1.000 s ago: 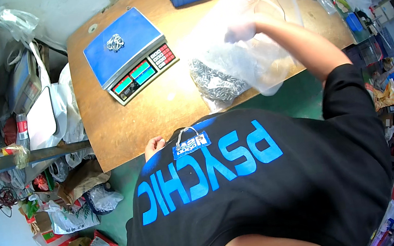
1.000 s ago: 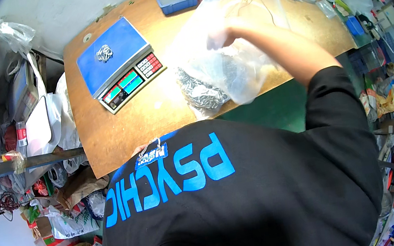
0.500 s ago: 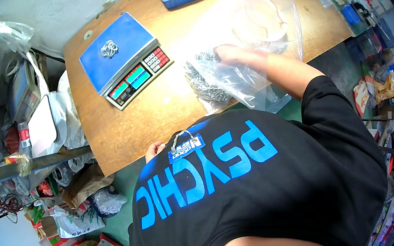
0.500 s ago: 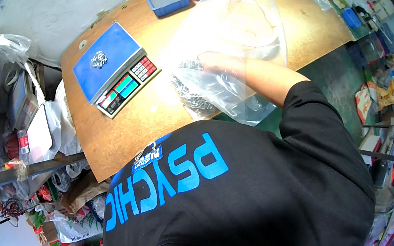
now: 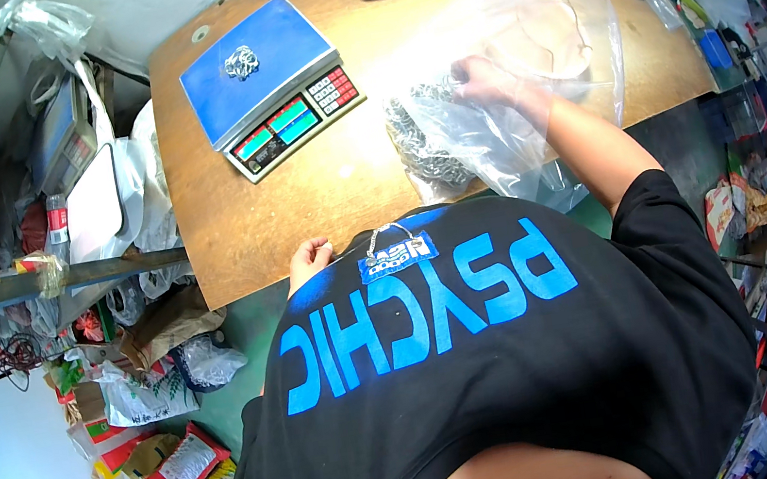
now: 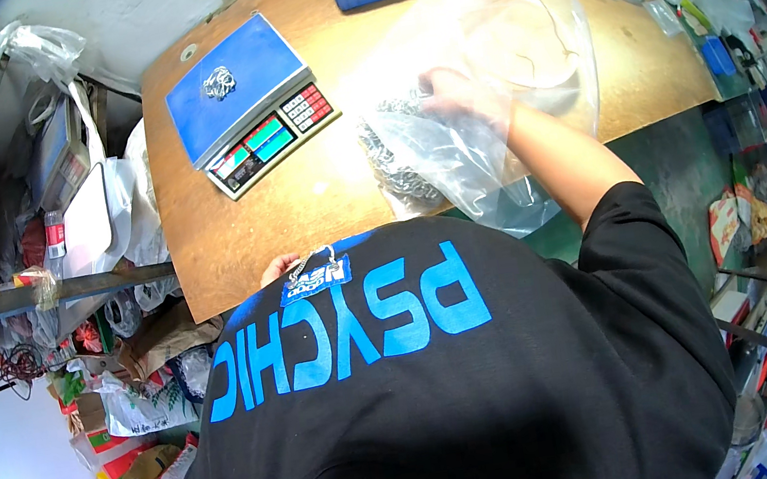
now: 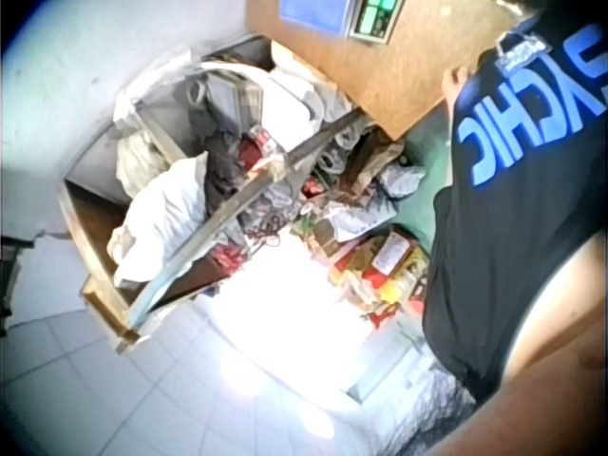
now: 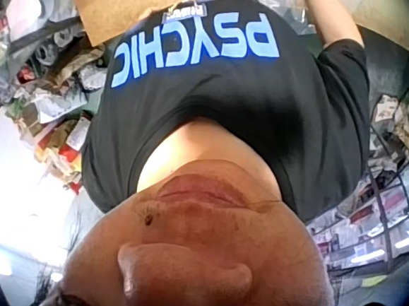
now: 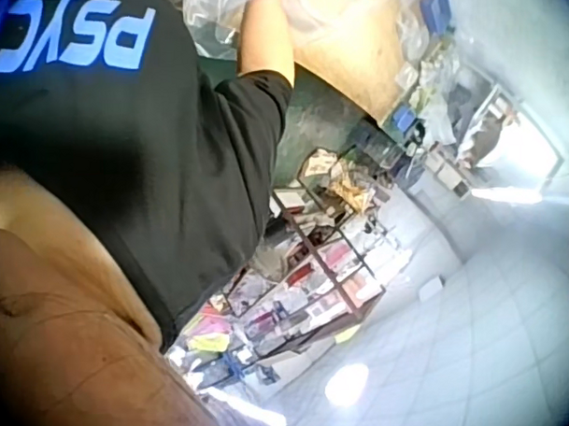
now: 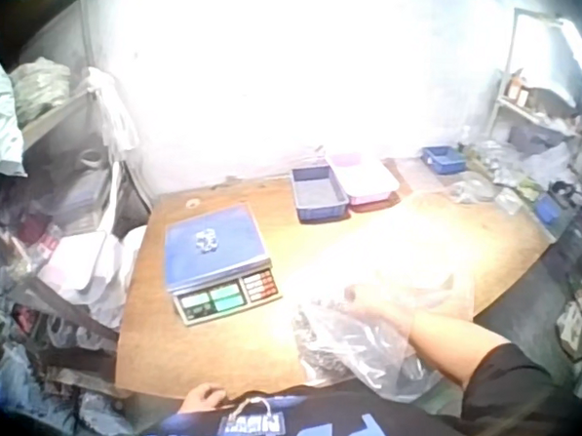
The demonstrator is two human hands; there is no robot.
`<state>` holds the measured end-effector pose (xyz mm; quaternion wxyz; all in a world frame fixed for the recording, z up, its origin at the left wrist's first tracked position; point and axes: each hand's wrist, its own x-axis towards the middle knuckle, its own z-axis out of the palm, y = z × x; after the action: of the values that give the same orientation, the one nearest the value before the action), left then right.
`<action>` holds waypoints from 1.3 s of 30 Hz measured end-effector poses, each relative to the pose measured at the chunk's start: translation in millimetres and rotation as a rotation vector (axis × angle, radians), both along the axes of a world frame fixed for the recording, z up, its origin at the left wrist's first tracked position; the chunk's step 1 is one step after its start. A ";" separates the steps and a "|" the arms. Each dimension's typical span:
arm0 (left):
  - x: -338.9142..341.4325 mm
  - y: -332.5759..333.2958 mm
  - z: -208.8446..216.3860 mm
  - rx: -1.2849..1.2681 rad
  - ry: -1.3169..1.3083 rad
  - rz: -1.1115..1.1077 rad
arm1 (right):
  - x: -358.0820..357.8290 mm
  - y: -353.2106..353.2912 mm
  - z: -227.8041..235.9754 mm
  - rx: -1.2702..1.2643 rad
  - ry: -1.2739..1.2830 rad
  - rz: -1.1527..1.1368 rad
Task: The person picks up a bag of metal components and places it on a scale, then takes out a few components, operates the scale buttons, puts the components back in the bag, and carries the bag to a red bin to pour them in.
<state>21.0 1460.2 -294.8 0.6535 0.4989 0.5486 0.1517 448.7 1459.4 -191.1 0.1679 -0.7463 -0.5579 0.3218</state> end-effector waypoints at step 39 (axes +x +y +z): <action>236.3 24.3 254.7 -0.496 -0.923 -0.402 | -53.6 -72.4 168.4 0.526 1.071 -0.103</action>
<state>257.3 1484.5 -40.1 0.9396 0.3071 0.1190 0.0932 395.2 1387.0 -22.7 0.6203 -0.4399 -0.4196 0.4957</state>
